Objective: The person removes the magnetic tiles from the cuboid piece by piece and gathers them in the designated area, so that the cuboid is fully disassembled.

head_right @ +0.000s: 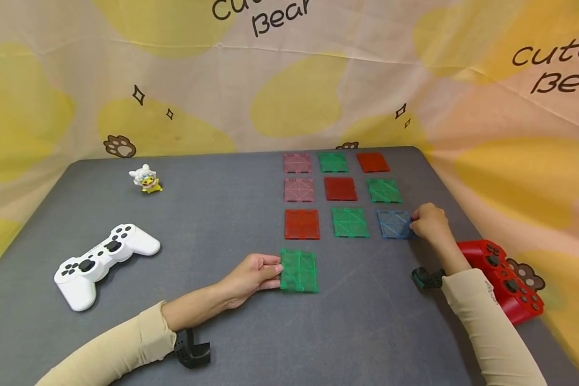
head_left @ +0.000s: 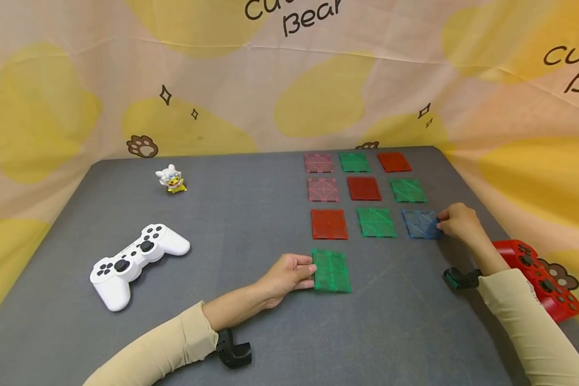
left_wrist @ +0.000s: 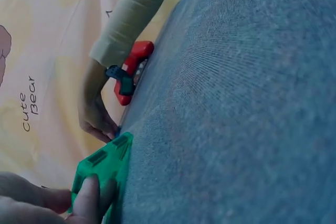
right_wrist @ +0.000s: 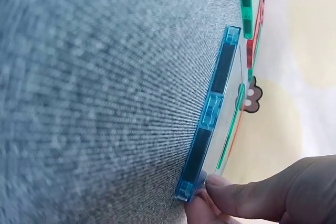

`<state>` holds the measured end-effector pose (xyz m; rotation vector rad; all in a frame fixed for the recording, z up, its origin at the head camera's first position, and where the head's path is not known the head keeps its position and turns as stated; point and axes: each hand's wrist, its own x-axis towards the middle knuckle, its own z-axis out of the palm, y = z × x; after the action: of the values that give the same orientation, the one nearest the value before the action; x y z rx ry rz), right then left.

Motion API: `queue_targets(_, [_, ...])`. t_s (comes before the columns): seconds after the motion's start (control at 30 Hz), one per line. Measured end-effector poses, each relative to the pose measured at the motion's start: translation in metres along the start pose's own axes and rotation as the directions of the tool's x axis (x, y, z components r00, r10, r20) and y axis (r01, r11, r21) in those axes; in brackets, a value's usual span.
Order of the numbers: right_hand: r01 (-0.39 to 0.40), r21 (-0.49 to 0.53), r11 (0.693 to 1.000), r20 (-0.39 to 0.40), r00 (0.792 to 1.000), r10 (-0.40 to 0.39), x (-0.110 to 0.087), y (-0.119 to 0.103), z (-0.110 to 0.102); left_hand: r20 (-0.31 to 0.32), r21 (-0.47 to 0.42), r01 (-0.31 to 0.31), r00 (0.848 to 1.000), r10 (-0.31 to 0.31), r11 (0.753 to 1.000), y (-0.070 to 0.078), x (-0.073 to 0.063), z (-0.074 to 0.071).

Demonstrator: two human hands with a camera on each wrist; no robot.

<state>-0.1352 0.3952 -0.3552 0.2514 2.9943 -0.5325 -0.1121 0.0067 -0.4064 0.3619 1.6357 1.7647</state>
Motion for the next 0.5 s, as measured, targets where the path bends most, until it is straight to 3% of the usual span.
queue_targets(0.13, [-0.016, -0.006, 1.0, -0.004, 1.0, 0.016, 0.002, -0.003, 0.002, -0.013, 0.085, -0.011, 1.0, 0.013, 0.996, 0.002, -0.002, -0.003])
queue_targets(0.23, [-0.02, -0.009, 1.0, -0.007, 1.0, 0.02, 0.003, -0.004, 0.003, -0.014, 0.246, -0.061, 0.998, 0.067, 0.967, 0.006, -0.002, -0.007])
queue_targets(0.3, [-0.021, -0.009, 1.0, -0.011, 1.0, 0.021, 0.003, -0.004, 0.004, -0.001, 0.375, -0.118, 0.992, 0.128, 0.919, 0.009, 0.0, -0.009])
queue_targets(0.4, [-0.023, -0.005, 1.0, -0.015, 1.0, 0.023, 0.003, -0.005, 0.004, 0.018, 0.552, -0.194, 0.975, 0.221, 0.811, 0.015, 0.002, -0.012])
queue_targets(0.5, [-0.005, -0.013, 1.0, -0.029, 1.0, 0.005, 0.003, -0.007, 0.004, 0.016, 0.655, -0.206, 0.966, 0.26, 0.727, 0.021, 0.004, -0.013])
